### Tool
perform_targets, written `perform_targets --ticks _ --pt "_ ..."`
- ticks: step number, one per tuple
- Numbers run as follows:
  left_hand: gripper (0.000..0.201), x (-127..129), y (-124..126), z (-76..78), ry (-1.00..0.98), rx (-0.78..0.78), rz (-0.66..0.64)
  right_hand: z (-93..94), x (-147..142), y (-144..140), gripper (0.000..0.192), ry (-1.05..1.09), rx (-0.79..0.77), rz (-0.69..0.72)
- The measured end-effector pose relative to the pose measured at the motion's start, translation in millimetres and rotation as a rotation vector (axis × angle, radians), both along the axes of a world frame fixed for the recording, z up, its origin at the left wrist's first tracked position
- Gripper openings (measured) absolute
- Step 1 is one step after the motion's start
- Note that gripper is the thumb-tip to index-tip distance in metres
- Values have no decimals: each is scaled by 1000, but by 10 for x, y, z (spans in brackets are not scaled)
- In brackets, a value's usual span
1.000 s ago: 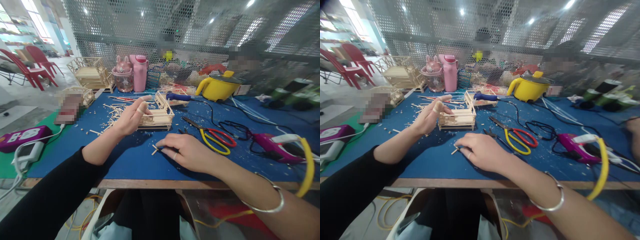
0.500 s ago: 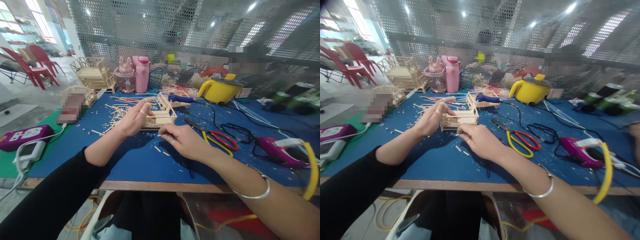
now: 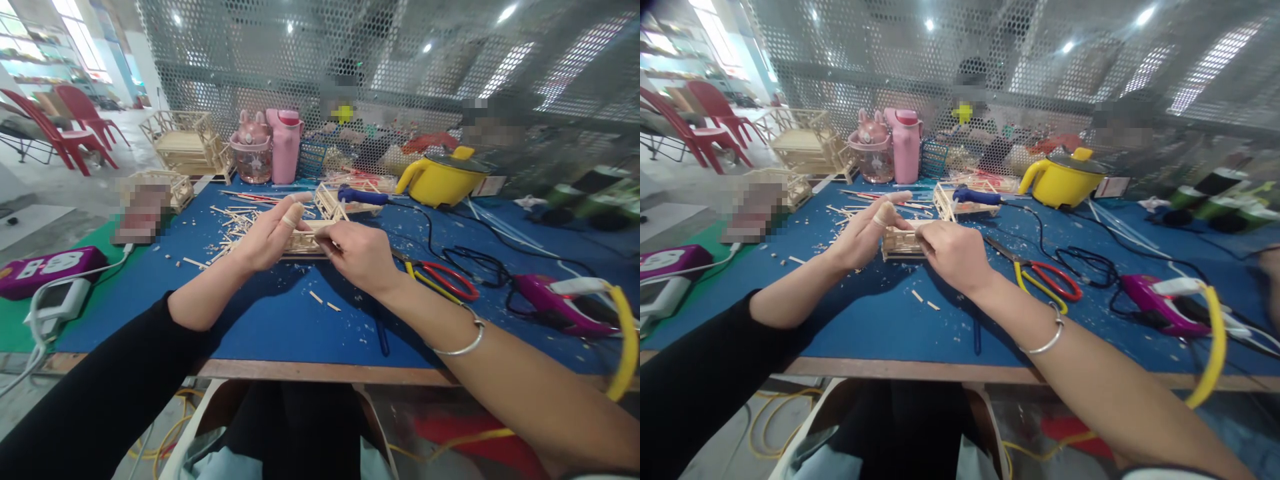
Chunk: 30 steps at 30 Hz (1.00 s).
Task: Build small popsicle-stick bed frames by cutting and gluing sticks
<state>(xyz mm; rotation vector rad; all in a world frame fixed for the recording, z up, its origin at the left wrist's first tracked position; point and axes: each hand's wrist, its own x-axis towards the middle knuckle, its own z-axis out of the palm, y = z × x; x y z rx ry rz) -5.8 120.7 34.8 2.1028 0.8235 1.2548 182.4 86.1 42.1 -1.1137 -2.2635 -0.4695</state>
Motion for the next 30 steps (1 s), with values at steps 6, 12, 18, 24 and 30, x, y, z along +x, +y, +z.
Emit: perform_targets --ticks 6,12,18,24,30 --pt "45 -27 19 32 60 13 -7 -62 -11 15 20 6 116 21" --pt "50 -34 55 15 84 42 -12 -97 -42 18 19 12 178 28" --pt "49 -31 67 9 80 40 -9 -118 -36 32 19 -3 214 38" --pt "58 -37 29 31 102 6 -25 -126 -43 25 18 1 198 7" --pt "66 -29 -23 65 153 7 -10 -154 -51 32 18 9 184 -7"
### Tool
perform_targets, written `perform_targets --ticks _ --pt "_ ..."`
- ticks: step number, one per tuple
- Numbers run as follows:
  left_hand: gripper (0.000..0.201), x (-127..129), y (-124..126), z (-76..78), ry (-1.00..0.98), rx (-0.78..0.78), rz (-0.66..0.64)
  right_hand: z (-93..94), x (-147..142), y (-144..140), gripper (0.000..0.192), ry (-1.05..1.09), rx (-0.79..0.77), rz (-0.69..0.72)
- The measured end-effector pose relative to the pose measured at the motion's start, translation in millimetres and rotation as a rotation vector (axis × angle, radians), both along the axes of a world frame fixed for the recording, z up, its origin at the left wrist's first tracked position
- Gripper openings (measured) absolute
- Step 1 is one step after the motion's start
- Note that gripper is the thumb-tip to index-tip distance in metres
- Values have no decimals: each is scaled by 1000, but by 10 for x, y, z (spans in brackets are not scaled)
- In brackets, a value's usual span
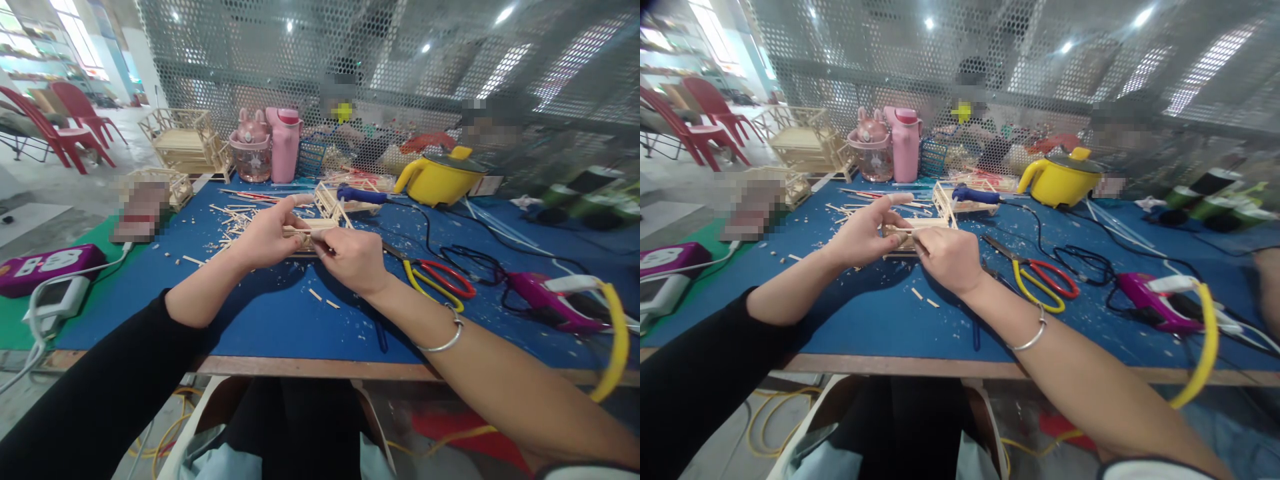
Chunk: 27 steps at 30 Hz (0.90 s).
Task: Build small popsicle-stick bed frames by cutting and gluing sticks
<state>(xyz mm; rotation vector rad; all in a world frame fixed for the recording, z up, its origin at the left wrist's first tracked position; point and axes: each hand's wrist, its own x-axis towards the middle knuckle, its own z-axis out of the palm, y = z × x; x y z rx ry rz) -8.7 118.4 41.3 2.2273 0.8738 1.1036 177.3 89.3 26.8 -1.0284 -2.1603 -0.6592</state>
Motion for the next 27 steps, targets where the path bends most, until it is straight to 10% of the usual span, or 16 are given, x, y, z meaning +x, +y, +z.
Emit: perform_targets --ticks 27 --pt "39 -6 -7 -7 -119 169 147 266 220 -232 22 226 -376 93"
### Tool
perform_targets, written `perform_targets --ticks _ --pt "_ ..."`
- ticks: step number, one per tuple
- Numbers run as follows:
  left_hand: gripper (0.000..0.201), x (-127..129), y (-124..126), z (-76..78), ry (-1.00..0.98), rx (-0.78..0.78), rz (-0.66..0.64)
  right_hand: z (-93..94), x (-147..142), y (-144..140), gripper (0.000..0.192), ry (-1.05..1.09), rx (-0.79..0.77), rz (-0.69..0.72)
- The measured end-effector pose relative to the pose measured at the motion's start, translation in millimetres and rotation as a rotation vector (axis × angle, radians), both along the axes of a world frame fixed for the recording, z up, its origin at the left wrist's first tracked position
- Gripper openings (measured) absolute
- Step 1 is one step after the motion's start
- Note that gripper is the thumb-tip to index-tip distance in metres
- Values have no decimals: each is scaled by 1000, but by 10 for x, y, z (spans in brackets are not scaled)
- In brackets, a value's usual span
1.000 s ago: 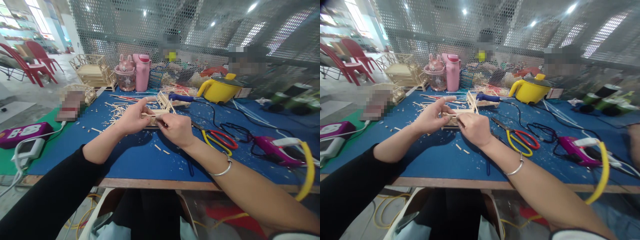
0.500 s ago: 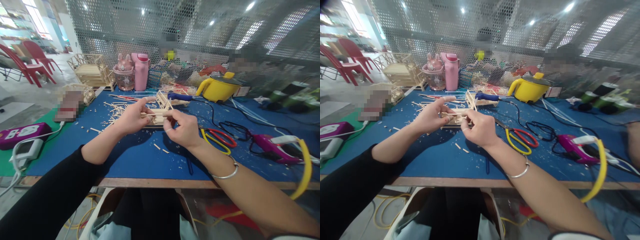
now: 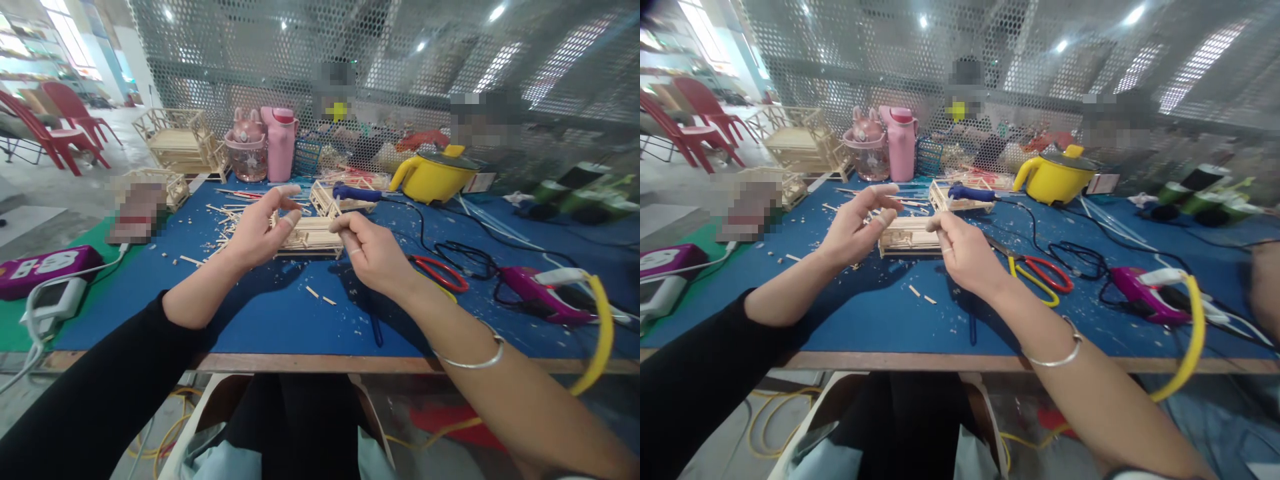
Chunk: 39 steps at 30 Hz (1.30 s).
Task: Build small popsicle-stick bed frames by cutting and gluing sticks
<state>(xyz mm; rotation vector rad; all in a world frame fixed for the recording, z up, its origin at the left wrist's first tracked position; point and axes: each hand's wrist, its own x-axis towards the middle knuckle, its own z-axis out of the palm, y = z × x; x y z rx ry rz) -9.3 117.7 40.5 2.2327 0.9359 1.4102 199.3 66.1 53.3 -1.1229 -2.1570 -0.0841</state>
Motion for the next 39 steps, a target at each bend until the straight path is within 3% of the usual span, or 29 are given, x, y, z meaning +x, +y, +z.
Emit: perform_targets --ticks 5,8,13,19,26,30,34,39 --pt "33 -42 141 40 -128 -11 42 103 25 -346 21 -310 -342 30" --pt "33 -62 210 48 -90 -35 0 106 37 -471 17 -403 -379 29" --pt "36 -86 187 -62 -122 -16 31 102 -10 -262 15 -330 -99 -22" --pt "36 -113 122 -142 -64 7 47 -97 -131 85 19 -436 301 6" --pt "35 -121 113 -121 -47 17 37 -236 -171 220 29 -442 370 -29" --pt "36 -126 108 -112 -43 18 39 -212 -151 118 25 -415 401 0" --pt "36 -121 107 -118 -35 2 26 -145 -87 -113 15 -255 263 63" --pt "35 -92 74 -116 -20 17 47 -136 -60 -206 11 192 -163 -39"
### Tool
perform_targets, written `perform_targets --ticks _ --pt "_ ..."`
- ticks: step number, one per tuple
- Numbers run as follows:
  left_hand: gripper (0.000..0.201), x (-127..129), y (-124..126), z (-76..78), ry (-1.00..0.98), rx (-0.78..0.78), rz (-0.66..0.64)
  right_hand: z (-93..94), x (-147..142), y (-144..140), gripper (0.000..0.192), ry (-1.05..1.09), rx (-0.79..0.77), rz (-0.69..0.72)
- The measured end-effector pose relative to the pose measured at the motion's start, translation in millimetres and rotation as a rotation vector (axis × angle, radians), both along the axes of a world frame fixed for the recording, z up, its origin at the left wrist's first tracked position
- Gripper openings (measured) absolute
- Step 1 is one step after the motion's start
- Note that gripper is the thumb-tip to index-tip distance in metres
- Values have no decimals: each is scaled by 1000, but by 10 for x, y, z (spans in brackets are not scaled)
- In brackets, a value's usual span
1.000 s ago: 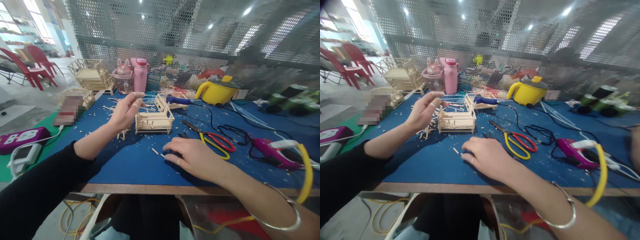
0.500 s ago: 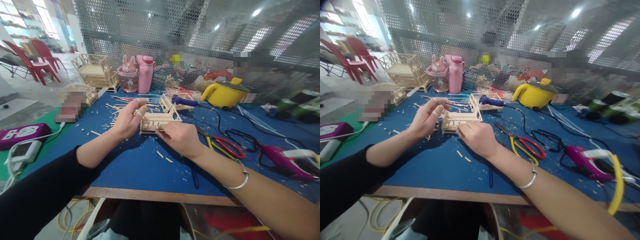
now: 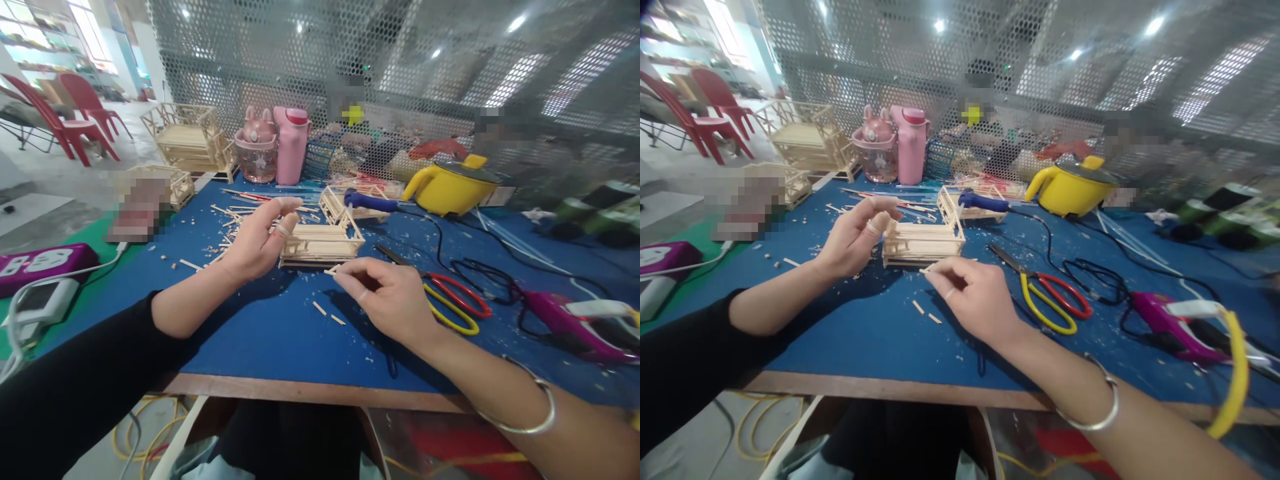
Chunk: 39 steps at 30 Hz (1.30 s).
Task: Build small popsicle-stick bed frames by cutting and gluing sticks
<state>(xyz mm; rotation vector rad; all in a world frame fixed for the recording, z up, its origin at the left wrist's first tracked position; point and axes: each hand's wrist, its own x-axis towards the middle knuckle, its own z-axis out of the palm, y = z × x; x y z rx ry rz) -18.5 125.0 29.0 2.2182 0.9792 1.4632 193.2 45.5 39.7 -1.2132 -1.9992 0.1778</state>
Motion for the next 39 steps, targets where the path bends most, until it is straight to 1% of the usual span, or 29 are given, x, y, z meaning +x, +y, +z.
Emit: perform_targets --ticks 3,6,8,10,13,17,19,21,23,25,29,31,33,35,37,39 --pt "33 20 -39 9 -18 84 66 -18 0 73 19 314 -315 -26" --pt "29 53 -111 22 -13 161 137 -42 16 148 29 591 -564 40" --pt "27 90 -187 43 -17 138 109 -54 32 173 30 719 -683 116" --pt "27 137 -276 79 -61 19 -8 -55 49 177 30 771 -740 198" --pt "29 207 -398 157 -171 -228 -183 -27 64 161 28 754 -736 279" --pt "31 258 -473 237 -184 -533 -312 30 55 134 27 666 -697 312" --pt "33 263 -483 249 -179 -636 -379 48 40 127 26 608 -662 319" --pt "37 263 -489 249 -187 -684 -417 56 24 123 24 567 -625 319" --pt "39 262 -494 247 -185 -691 -404 60 18 120 22 550 -601 315" --pt "36 262 -496 247 -168 -670 -353 65 30 116 21 543 -590 309" --pt "21 262 -487 246 -174 -543 -234 76 120 103 21 526 -600 304" --pt "16 262 -484 249 -207 -515 -192 74 169 99 21 532 -606 308" --pt "17 268 -492 259 -229 -583 -192 70 195 99 22 562 -614 309" --pt "21 281 -511 271 -246 -727 -236 69 192 99 23 599 -625 316" --pt "24 299 -534 278 -277 -896 -306 75 170 97 25 620 -630 326" --pt "25 315 -554 276 -330 -1025 -357 83 143 92 25 618 -626 328"
